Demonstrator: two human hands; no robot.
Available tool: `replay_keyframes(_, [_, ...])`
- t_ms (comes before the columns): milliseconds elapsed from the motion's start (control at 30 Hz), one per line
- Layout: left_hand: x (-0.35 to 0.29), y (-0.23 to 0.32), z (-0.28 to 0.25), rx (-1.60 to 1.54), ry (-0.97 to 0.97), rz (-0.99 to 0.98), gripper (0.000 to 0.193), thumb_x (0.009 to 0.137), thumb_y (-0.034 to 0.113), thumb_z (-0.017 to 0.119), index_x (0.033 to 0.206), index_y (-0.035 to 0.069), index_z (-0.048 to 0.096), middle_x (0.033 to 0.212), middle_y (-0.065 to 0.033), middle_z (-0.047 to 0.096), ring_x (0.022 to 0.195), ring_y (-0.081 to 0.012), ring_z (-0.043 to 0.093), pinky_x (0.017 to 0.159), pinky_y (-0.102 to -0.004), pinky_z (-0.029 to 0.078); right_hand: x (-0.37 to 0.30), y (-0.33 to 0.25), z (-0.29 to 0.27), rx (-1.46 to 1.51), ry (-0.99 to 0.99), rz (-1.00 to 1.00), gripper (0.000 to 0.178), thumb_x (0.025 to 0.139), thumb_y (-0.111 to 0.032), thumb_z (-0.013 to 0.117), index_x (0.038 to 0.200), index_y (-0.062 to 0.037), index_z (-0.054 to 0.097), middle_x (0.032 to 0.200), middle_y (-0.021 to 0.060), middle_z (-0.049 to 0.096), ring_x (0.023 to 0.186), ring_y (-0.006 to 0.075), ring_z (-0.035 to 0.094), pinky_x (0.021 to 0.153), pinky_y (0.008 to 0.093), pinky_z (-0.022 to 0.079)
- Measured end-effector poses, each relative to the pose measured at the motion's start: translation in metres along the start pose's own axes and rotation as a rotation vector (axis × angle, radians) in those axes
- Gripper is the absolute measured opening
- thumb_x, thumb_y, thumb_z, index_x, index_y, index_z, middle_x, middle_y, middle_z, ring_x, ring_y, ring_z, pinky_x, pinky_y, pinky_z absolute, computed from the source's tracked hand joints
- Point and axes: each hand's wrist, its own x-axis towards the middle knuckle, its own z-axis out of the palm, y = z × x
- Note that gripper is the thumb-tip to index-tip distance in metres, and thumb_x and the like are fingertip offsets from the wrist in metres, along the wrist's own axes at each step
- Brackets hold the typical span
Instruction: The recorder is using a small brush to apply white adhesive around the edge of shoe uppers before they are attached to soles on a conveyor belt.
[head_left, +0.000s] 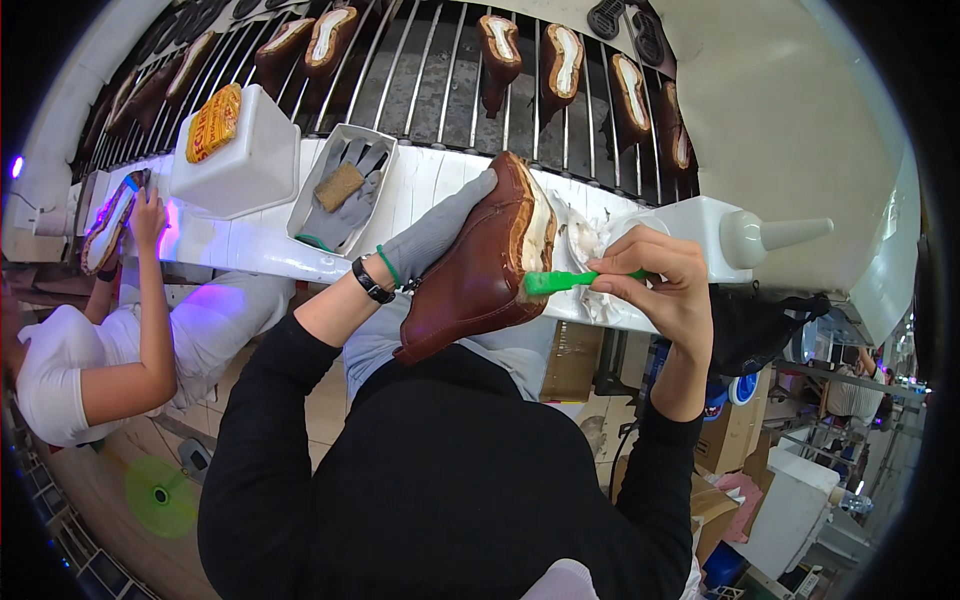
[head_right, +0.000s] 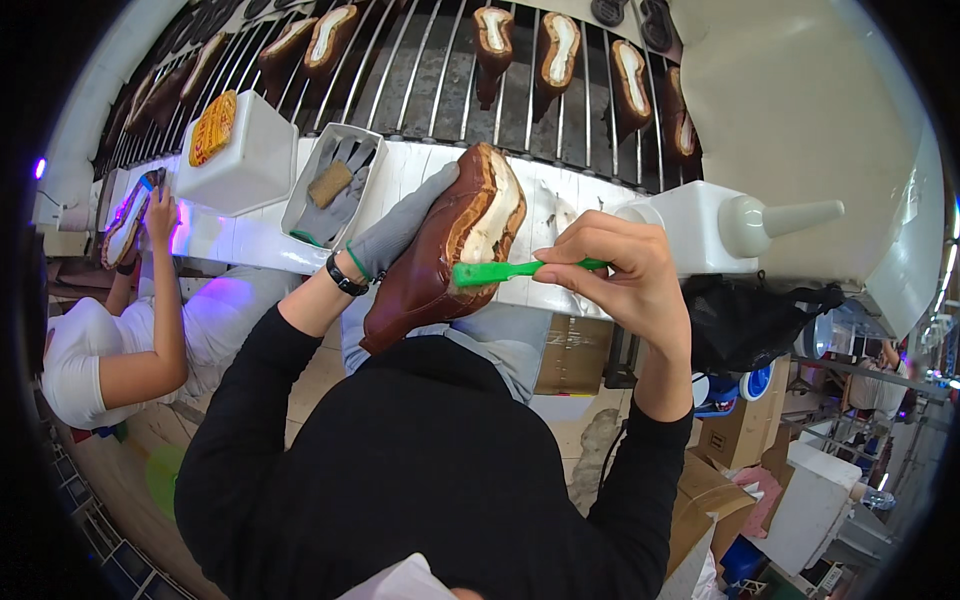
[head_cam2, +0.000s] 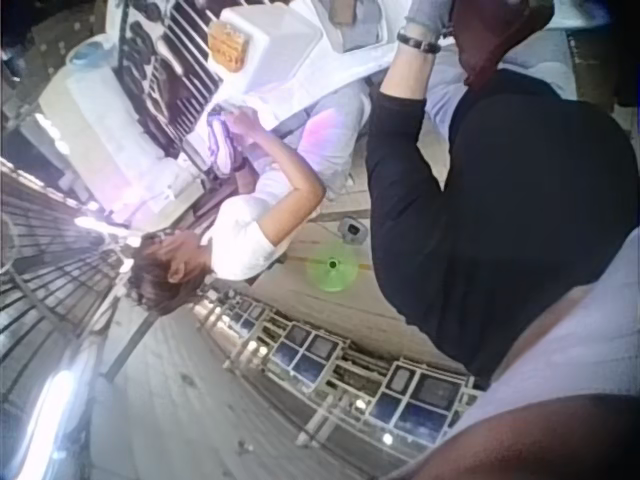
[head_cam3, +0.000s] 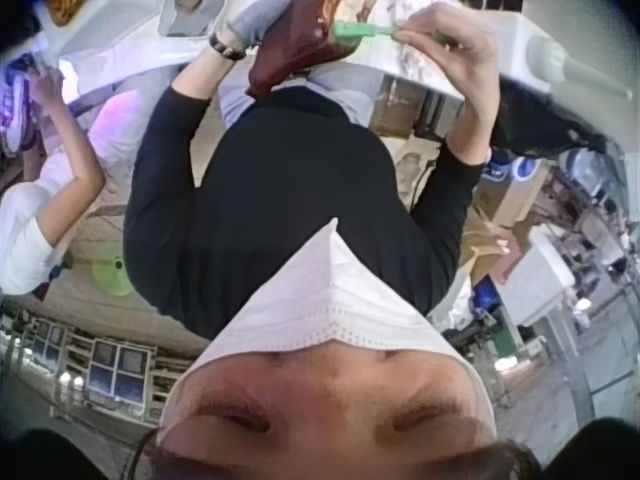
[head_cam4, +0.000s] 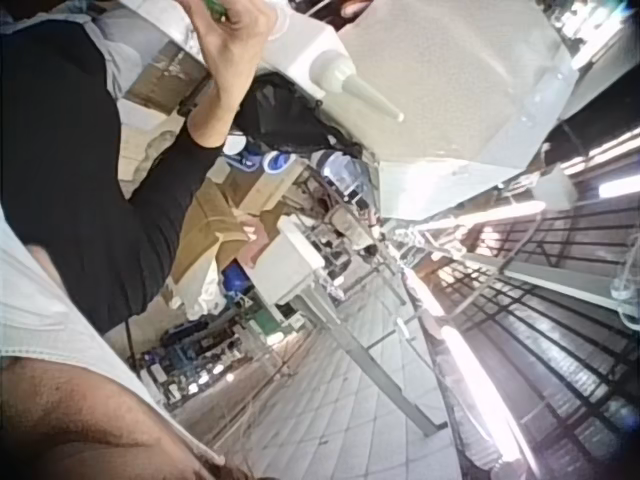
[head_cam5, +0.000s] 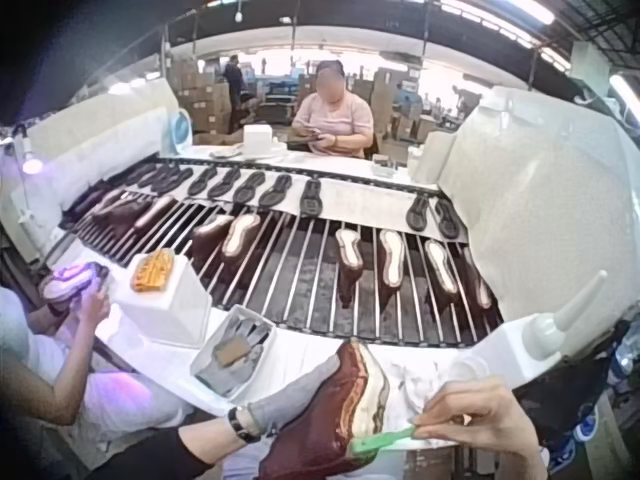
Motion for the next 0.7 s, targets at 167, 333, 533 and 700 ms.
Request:
replay_keyframes(167, [0.001,0.000,-0.009,-0.007,0.043,0.073,0.056,0.102,0.047,0.048,0.132,-0.001,0.054,0.123,-0.0096,0.062,0.106,-0.0129,0.061,0.096,-0.0259,0.049,-0.002,-0.005,0.009,-0.069,0.063,0.048,0.015,0.073,-0.001,0.081,0.084,0.0037,0.072,0.076,0.0081,0.068,0.069,0.0140,0.063,0.062,0.0254,0.046])
replay_keyframes(333, [0.000,0.001,-0.015,0.096,0.085,0.145,0.057,0.102,0.048,0.046,0.127,-0.002,0.058,0.118,-0.0079,0.064,0.102,-0.0119,0.060,0.092,-0.0263,0.048,0.001,0.004,0.010,-0.109,0.164,0.223,0.010,0.076,0.000,0.079,0.080,0.0034,0.070,0.075,0.0074,0.067,0.068,0.0112,0.061,0.061,0.0246,0.044])
replay_keyframes(533, [-0.008,0.010,-0.013,0.239,0.090,0.292,0.057,0.103,0.048,0.044,0.124,-0.003,0.058,0.113,-0.0075,0.064,0.099,-0.0127,0.059,0.091,-0.0275,0.047,-0.011,0.002,0.001,0.116,-0.035,0.114,0.012,0.073,-0.002,0.081,0.081,0.0031,0.073,0.075,0.0085,0.068,0.069,0.0128,0.062,0.061,0.0254,0.045])
replay_keyframes(700, [-0.014,0.014,-0.010,0.274,0.072,0.325,0.058,0.103,0.048,0.043,0.125,-0.004,0.056,0.112,-0.0095,0.064,0.099,-0.0130,0.059,0.091,-0.0285,0.047,-0.013,0.000,0.009,0.000,0.022,0.119,0.012,0.075,-0.003,0.080,0.082,0.0028,0.073,0.075,0.0082,0.068,0.069,0.0122,0.061,0.061,0.0257,0.044])
